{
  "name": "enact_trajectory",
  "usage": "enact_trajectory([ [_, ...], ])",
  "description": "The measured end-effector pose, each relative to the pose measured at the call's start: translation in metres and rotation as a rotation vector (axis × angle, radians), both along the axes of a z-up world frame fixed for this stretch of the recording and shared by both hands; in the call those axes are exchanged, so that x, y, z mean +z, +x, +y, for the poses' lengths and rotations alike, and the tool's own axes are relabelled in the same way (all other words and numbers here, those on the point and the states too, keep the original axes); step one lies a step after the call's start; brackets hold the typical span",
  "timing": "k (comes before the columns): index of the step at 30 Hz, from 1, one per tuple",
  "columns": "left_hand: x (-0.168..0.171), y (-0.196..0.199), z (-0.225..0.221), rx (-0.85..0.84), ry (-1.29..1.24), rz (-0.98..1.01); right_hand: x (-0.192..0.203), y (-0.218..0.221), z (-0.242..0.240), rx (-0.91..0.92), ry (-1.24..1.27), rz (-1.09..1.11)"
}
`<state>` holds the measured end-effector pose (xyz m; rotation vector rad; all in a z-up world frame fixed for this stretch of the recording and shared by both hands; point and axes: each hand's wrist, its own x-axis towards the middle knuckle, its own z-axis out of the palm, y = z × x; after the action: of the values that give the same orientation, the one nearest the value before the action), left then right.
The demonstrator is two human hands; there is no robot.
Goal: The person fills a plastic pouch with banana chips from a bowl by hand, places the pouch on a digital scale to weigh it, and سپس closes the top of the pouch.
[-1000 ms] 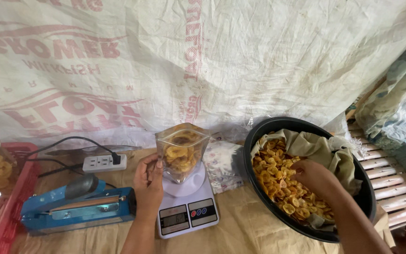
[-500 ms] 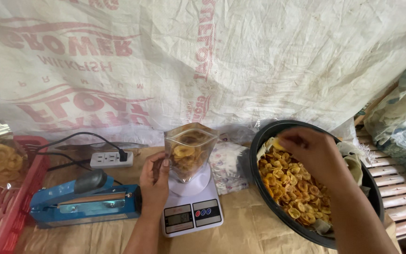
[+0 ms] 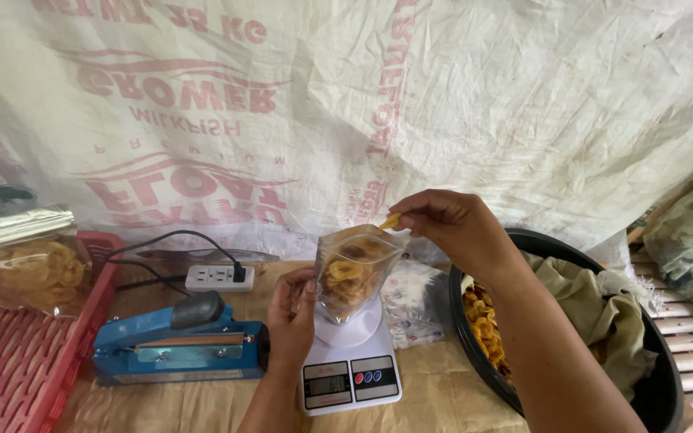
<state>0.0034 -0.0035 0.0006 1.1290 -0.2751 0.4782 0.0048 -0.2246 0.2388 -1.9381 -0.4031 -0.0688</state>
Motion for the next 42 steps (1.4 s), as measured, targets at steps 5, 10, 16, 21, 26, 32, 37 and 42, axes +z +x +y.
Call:
enact_trajectory([
  [5, -0.002, -0.002, 0.0, -0.017, 0.01, 0.041, 0.002, -0.008, 0.016, -0.19, -0.313, -0.058],
  [10, -0.007, -0.002, -0.001, -0.019, 0.009, 0.035, 0.01, -0.031, 0.027, -0.201, -0.476, -0.252],
  [16, -0.003, -0.003, -0.002, 0.052, 0.099, 0.07, -0.027, -0.052, -0.063, -0.417, -0.42, -0.224],
  [21, -0.006, -0.004, -0.001, 0.02, 0.078, 0.124, -0.113, -0.044, -0.223, -0.563, -0.787, 0.273],
  [26, -0.011, 0.002, 0.0, -0.003, 0.03, 0.089, -0.223, -0.063, -0.315, -0.432, -1.06, 0.691],
  [32, -0.017, -0.001, 0.001, 0.008, 0.052, 0.116, -0.236, -0.079, -0.307, -0.37, -0.736, 0.67],
  [37, -0.009, -0.003, 0.003, 0.023, 0.073, 0.129, -0.19, -0.084, -0.285, -0.488, -0.606, 0.7],
  [42, -0.006, -0.001, 0.002, 0.051, 0.094, 0.116, -0.201, -0.093, -0.253, -0.363, -1.01, 0.625],
])
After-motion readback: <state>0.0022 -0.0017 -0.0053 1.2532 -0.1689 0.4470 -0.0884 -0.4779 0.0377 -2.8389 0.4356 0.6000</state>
